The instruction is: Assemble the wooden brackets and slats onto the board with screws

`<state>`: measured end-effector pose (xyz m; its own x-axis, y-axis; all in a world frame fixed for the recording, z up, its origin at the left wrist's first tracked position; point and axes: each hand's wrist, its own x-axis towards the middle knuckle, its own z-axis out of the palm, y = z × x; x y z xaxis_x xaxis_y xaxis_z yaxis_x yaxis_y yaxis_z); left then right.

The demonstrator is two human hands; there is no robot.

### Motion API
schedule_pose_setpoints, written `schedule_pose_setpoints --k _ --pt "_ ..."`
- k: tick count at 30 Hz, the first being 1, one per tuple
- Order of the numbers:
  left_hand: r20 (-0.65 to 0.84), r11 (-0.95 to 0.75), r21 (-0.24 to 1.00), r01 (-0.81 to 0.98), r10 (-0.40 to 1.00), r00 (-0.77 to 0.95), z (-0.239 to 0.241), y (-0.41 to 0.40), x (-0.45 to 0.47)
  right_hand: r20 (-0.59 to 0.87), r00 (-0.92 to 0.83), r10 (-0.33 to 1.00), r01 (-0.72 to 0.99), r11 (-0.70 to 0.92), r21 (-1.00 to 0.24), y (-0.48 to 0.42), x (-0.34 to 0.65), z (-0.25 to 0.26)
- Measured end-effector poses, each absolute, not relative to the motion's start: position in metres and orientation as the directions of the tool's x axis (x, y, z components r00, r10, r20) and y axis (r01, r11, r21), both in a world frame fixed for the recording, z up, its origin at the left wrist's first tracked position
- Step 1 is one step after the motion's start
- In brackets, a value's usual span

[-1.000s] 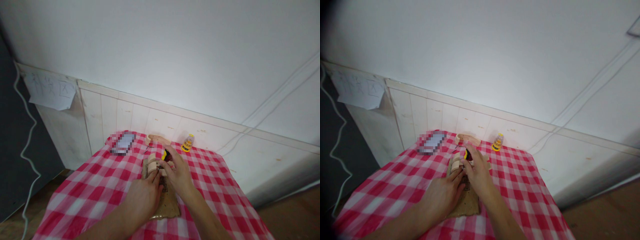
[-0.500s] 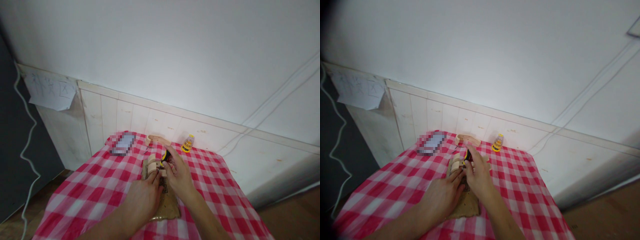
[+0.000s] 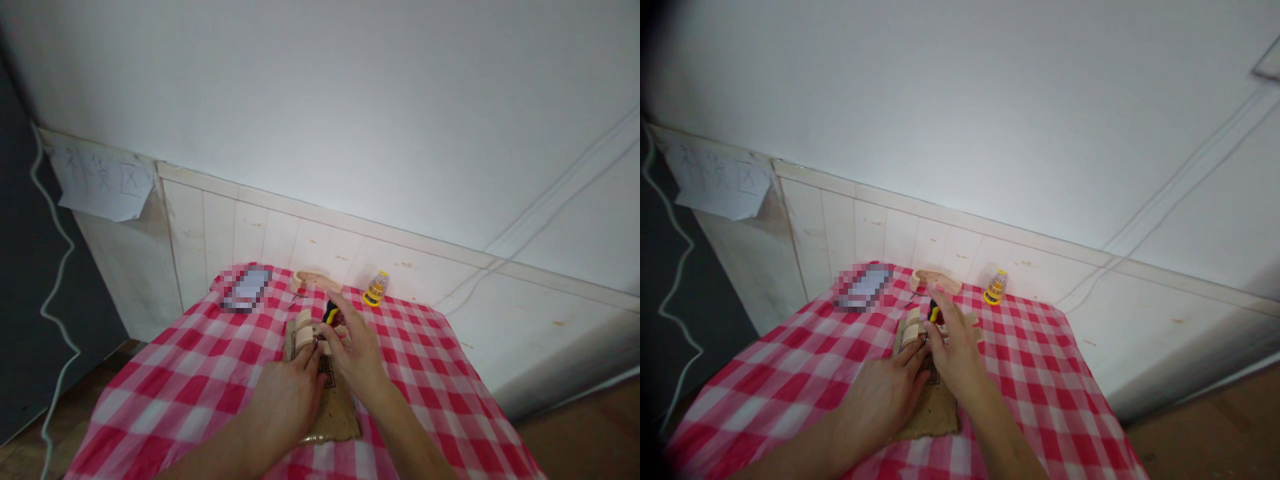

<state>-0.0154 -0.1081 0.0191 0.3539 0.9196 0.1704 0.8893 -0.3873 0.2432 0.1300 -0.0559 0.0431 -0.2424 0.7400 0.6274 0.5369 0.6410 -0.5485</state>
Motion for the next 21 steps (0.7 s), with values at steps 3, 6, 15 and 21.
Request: schedule_pose_setpoints --k 3,6,15,21 --pt "0.155 -0.388 0.248 0.888 0.921 0.359 0.0182 -0.1072 -0.0152 0.597 -0.246 0.763 0.507 0.627 -0.592 -0.0575 0.1309 0.0412" --pt "0.156 -0.394 0.254 0.883 0.918 0.364 0.0191 -0.1071 -0.0151 0.567 -0.23 0.791 0.464 0.601 -0.65 -0.0576 0.1312 0.0388" --pt "0.151 -0.379 0.242 0.893 0.924 0.351 0.0233 -0.109 -0.0146 0.552 -0.194 0.811 0.539 0.558 -0.631 -0.0561 0.1323 0.0433" --pt "0.147 -0.37 0.219 0.903 0.927 0.344 0.0202 -0.1088 -0.014 0.598 -0.195 0.778 0.538 0.595 -0.598 -0.0549 0.1312 0.045"
